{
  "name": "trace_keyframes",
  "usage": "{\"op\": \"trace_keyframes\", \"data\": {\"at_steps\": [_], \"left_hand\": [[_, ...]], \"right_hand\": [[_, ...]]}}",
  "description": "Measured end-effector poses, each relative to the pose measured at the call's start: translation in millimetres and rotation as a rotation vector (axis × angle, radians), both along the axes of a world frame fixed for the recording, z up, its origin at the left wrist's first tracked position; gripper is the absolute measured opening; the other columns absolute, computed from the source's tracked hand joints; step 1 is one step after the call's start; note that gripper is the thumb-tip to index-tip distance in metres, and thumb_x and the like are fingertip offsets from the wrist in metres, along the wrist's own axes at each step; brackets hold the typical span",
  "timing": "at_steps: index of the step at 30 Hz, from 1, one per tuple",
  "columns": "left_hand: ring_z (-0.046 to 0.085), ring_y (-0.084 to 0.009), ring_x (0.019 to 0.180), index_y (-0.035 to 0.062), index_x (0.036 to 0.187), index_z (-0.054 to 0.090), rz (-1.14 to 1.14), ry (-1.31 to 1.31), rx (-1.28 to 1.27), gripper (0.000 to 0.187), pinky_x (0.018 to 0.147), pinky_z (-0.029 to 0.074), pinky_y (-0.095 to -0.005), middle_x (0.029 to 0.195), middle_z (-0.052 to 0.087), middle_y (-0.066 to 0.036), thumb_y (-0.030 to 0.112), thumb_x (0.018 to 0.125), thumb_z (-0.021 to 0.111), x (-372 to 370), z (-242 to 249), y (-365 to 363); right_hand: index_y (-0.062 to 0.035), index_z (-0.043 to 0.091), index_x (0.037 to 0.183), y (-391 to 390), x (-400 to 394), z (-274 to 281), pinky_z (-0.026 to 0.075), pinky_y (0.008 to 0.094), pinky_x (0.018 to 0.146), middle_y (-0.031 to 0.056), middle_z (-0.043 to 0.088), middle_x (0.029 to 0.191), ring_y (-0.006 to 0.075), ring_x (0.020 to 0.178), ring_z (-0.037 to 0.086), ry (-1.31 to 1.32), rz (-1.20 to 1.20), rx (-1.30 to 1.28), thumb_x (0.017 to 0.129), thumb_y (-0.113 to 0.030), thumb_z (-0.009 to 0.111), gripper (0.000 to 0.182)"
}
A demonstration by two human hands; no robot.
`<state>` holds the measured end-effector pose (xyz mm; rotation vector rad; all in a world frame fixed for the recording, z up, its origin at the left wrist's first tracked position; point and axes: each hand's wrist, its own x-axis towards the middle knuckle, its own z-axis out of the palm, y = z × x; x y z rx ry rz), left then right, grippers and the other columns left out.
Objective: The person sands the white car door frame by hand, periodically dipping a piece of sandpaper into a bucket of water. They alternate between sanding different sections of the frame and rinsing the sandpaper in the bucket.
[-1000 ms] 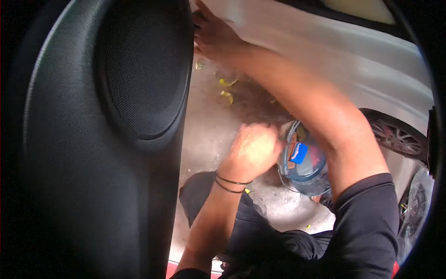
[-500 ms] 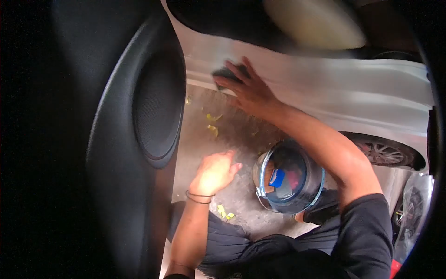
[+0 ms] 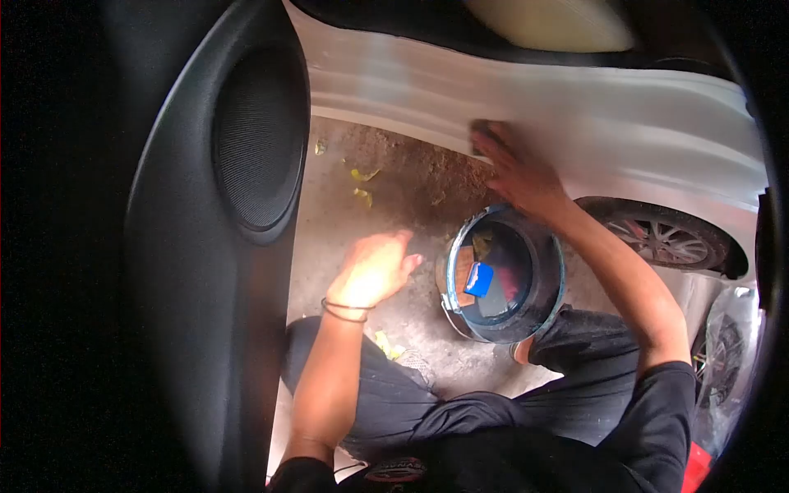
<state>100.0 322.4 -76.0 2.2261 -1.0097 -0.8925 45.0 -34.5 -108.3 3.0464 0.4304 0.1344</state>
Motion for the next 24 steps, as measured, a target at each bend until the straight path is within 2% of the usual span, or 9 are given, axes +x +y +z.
{"op": "trace_keyframes", "data": {"at_steps": [4,5,6,9,11,13,15,17,24], "left_hand": [[0.072,-0.0478,0.113,-0.0030,0.134,0.069,0.003,-0.059,0.018,0.049,0.099,0.058,-0.0552,0.119,0.075,-0.030,0.030,0.099,0.070,-5.0,2.2,-0.1],[0.072,-0.0478,0.113,-0.0030,0.134,0.069,-0.004,-0.061,0.029,0.049,0.099,0.058,-0.0552,0.119,0.075,-0.030,0.030,0.099,0.070,-4.8,1.3,-4.8],[0.072,-0.0479,0.113,-0.0033,0.133,0.069,-0.038,-0.032,0.009,0.048,0.099,0.057,-0.0552,0.119,0.075,-0.030,0.030,0.099,0.070,-6.3,1.2,-12.3],[0.071,-0.0481,0.114,-0.0025,0.129,0.070,-0.069,0.026,-0.003,0.043,0.099,0.057,-0.0553,0.120,0.075,-0.028,0.030,0.101,0.068,-15.7,5.0,-30.9],[0.071,-0.0489,0.113,-0.0016,0.124,0.070,-0.058,0.033,-0.126,0.038,0.098,0.057,-0.0561,0.118,0.075,-0.029,0.029,0.103,0.067,-19.2,1.0,-28.5],[0.073,-0.0485,0.102,0.0005,0.116,0.072,-0.028,-0.006,-0.250,0.032,0.090,0.058,-0.0570,0.107,0.076,-0.027,0.030,0.104,0.066,-21.0,-2.9,-14.1],[0.073,-0.0489,0.084,-0.0008,0.086,0.075,-0.099,-0.064,-0.147,0.037,0.078,0.059,-0.0576,0.083,0.073,-0.026,0.032,0.100,0.067,-21.3,-5.8,3.8],[0.074,-0.0482,0.081,-0.0010,0.082,0.075,-0.094,-0.063,-0.170,0.040,0.077,0.059,-0.0574,0.080,0.072,-0.026,0.033,0.100,0.067,-35.1,-7.4,19.9],[0.075,-0.0447,0.080,-0.0012,0.077,0.077,-0.277,0.182,-0.182,0.038,0.077,0.060,-0.0536,0.078,0.073,-0.025,0.032,0.095,0.073,-73.9,32.7,-13.1]], "right_hand": [[-0.0091,0.059,0.155,107.1,135.7,-41.9,0.028,0.0581,0.134,0.0064,0.052,0.165,0.0379,0.156,0.042,-0.253,0.102,0.257,0.083,-0.026,0.083,0.078],[-0.0070,0.057,0.154,135.3,165.6,-53.3,0.025,0.0578,0.134,0.0071,0.049,0.166,0.0303,0.158,0.040,-0.325,0.086,0.208,0.084,-0.025,0.088,0.079],[-0.0098,0.056,0.157,159.2,181.6,-44.5,0.025,0.0576,0.135,0.0076,0.050,0.166,0.0325,0.159,0.038,-0.301,0.077,0.350,0.085,-0.026,0.086,0.079],[-0.0128,0.061,0.154,159.3,180.1,-35.7,0.014,0.0550,0.140,0.0000,0.052,0.166,0.0272,0.162,0.036,-0.285,0.061,0.329,0.088,-0.024,0.078,0.069],[-0.0113,0.067,0.147,115.3,137.4,-27.5,0.021,0.0571,0.138,-0.0009,0.052,0.164,0.0280,0.161,0.037,-0.236,0.086,0.136,0.087,-0.024,0.078,0.062],[-0.0118,0.070,0.145,72.0,71.2,-4.7,0.022,0.0593,0.137,0.0018,0.052,0.164,0.0307,0.159,0.038,-0.160,0.015,-0.011,0.088,-0.026,0.077,0.059],[-0.0153,0.067,0.151,26.0,19.2,7.7,0.017,0.0648,0.137,0.0016,0.048,0.169,0.0308,0.162,0.035,-0.076,-0.019,-0.141,0.093,-0.038,0.076,0.063],[-0.0158,0.065,0.152,12.7,9.7,26.4,0.018,0.0650,0.137,0.0022,0.048,0.169,0.0307,0.164,0.032,-0.078,0.016,-0.129,0.092,-0.039,0.078,0.066],[-0.0093,0.059,0.154,155.9,190.3,-49.4,0.025,0.0527,0.137,0.0029,0.048,0.169,0.0313,0.158,0.041,-0.317,0.109,0.260,0.088,-0.026,0.084,0.073]]}}
